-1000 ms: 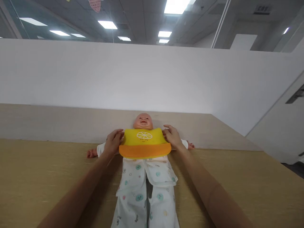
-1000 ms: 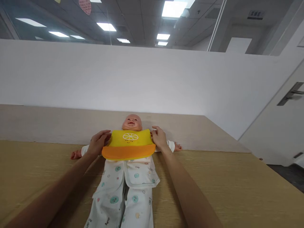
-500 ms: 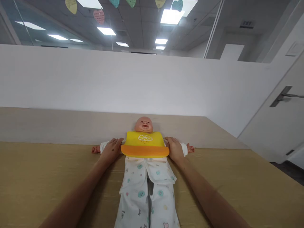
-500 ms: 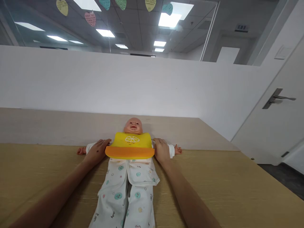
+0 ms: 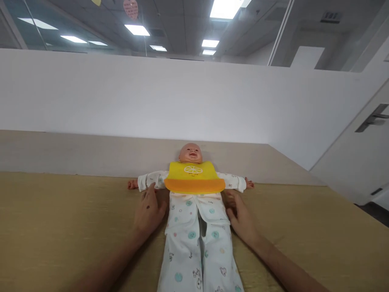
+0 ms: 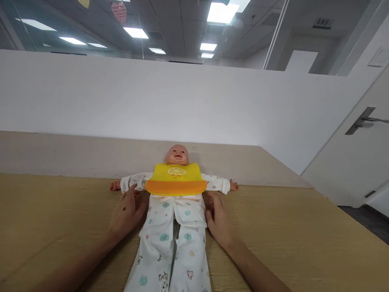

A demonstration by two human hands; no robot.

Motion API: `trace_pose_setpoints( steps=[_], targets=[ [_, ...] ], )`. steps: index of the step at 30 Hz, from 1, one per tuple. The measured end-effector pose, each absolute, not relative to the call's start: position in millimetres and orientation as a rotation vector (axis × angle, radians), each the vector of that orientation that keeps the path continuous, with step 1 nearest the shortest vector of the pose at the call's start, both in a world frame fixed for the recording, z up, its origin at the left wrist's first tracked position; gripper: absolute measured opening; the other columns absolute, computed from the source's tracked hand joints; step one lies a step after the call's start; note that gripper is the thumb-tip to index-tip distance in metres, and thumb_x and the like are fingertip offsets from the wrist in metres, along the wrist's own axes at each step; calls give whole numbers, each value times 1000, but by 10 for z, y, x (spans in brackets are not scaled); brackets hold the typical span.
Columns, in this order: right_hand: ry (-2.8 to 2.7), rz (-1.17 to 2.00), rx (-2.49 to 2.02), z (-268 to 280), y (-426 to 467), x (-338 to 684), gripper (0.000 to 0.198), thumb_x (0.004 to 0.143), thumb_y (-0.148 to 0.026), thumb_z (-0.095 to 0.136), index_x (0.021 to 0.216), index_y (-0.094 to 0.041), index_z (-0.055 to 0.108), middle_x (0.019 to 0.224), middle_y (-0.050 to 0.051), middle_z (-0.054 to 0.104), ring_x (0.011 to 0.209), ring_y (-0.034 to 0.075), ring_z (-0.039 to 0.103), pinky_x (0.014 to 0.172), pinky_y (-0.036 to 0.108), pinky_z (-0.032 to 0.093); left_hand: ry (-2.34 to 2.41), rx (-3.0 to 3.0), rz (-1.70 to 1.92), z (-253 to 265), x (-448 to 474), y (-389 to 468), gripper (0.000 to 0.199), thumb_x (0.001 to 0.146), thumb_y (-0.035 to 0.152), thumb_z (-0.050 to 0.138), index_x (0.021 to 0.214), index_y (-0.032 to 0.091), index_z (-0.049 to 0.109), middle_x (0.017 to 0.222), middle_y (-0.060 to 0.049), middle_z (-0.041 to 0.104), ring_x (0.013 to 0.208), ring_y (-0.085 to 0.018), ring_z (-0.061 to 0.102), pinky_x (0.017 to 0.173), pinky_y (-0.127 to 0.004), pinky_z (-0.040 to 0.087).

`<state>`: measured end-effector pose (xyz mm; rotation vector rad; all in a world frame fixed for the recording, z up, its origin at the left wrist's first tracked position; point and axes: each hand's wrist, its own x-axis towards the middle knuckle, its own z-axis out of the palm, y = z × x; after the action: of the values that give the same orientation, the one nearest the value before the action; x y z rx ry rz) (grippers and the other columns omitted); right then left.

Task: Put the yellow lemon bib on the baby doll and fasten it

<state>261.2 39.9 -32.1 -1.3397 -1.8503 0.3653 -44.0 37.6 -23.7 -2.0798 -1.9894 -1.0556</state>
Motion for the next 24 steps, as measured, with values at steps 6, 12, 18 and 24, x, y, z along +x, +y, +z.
trace_pose_setpoints(
  steps=[6, 12, 18, 24],
  targets=[
    [-1973, 604, -1183, -251, 81, 2614, 56, 76, -10, 43, 129, -25, 38, 130, 7, 50, 119, 19, 51, 101, 37, 44, -1943, -2602, -1107, -134, -450, -165, 55, 69, 15, 44, 124, 14, 46, 122, -12, 57, 115, -24, 51, 100, -44, 43],
    [-1896, 716, -1211, -231, 93, 2592, 50, 81, -26, 56, 128, -23, 39, 127, 9, 53, 114, 21, 54, 97, 38, 48, -1899, -2666, -1005, -117, -334, -304, 61, 76, 26, 51, 134, 14, 37, 131, -16, 50, 123, -28, 45, 102, -48, 41],
    [-1838, 607, -1285, -242, 78, 2552, 40, 81, -21, 46, 121, -21, 47, 122, 9, 57, 110, 20, 56, 92, 38, 49, -2063, -2499, -637, -73, -287, -241, 23, 74, 15, 49, 93, 12, 61, 125, -16, 53, 117, -30, 48, 98, -46, 42],
    [-1792, 512, -1385, -216, 77, 2561, 36, 81, -26, 45, 115, -20, 54, 116, 7, 63, 103, 21, 61, 88, 38, 51, -2074, -2482, -366, 74, -222, -297, 26, 77, 7, 43, 93, 17, 61, 108, -7, 63, 100, -23, 58, 83, -37, 49]
  ],
)
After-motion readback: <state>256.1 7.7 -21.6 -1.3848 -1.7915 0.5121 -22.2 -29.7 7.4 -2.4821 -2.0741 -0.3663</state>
